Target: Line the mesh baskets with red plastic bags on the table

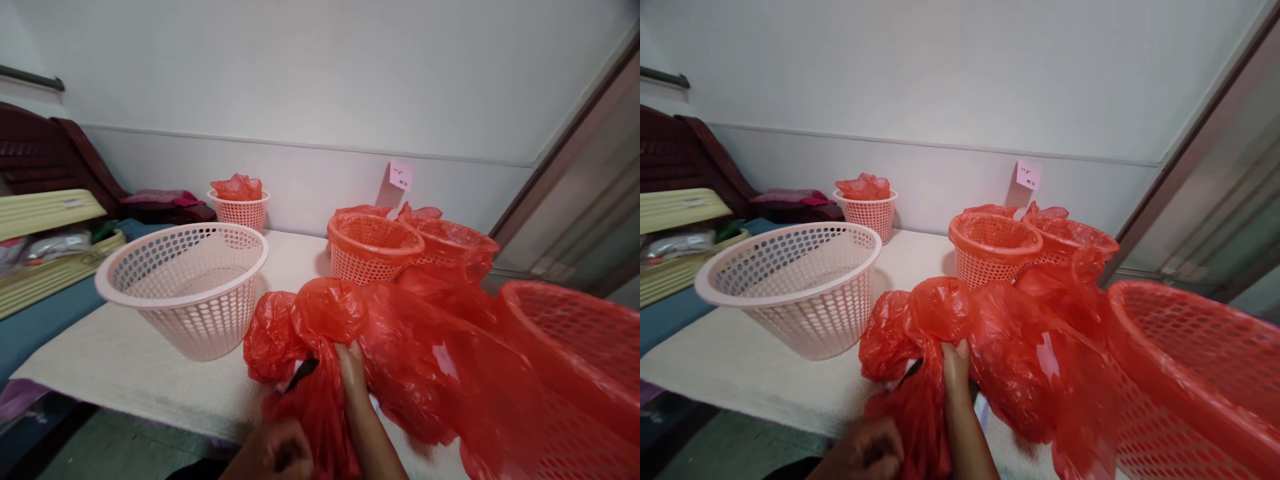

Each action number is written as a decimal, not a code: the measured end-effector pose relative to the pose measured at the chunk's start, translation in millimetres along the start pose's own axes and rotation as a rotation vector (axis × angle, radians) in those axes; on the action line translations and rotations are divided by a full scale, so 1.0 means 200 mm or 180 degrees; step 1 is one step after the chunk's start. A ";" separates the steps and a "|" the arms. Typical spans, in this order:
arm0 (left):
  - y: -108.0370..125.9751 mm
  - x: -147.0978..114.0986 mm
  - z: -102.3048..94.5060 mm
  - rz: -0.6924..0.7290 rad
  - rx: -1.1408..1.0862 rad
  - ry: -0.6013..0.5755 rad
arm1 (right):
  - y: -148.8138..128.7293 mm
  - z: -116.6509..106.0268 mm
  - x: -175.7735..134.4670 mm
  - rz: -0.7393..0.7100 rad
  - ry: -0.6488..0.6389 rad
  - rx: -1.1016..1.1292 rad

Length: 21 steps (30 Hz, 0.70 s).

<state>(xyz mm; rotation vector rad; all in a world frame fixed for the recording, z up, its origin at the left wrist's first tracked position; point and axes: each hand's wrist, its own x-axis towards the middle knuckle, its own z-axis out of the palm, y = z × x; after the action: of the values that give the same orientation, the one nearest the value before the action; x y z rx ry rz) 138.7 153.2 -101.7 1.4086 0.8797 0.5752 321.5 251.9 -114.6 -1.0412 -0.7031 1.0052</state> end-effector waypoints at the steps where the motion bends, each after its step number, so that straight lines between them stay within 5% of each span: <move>1: -0.01 0.01 -0.01 0.0291 -0.0062 0.0521 | 0.00 0.02 -0.02 0.0054 -0.0145 0.0001; 5: 0.01 0.09 -0.05 0.1200 -0.0010 0.2208 | -0.04 0.15 -0.18 0.0229 -0.0919 -0.0052; 9: 0.04 0.17 -0.10 0.0656 0.0469 0.3051 | -0.08 0.23 -0.34 0.0377 -0.2144 -0.0088; 12: 0.05 0.19 -0.15 0.0426 -0.0120 0.3031 | -0.09 0.24 -0.39 0.0408 -0.2595 -0.0239; 18: 0.10 0.15 -0.18 0.0252 -0.1739 0.2552 | -0.06 0.21 -0.41 0.1202 -0.3144 -0.0099; 21: 0.14 0.13 -0.18 0.0050 -0.1940 0.2804 | -0.08 0.19 -0.42 0.1245 -0.3160 -0.0175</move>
<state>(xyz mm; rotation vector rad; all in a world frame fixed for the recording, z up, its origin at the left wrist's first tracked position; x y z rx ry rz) 128.0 198.3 -77.4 0.5704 1.2269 1.3936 260.7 186.3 -86.3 -0.6863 -1.3557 1.8868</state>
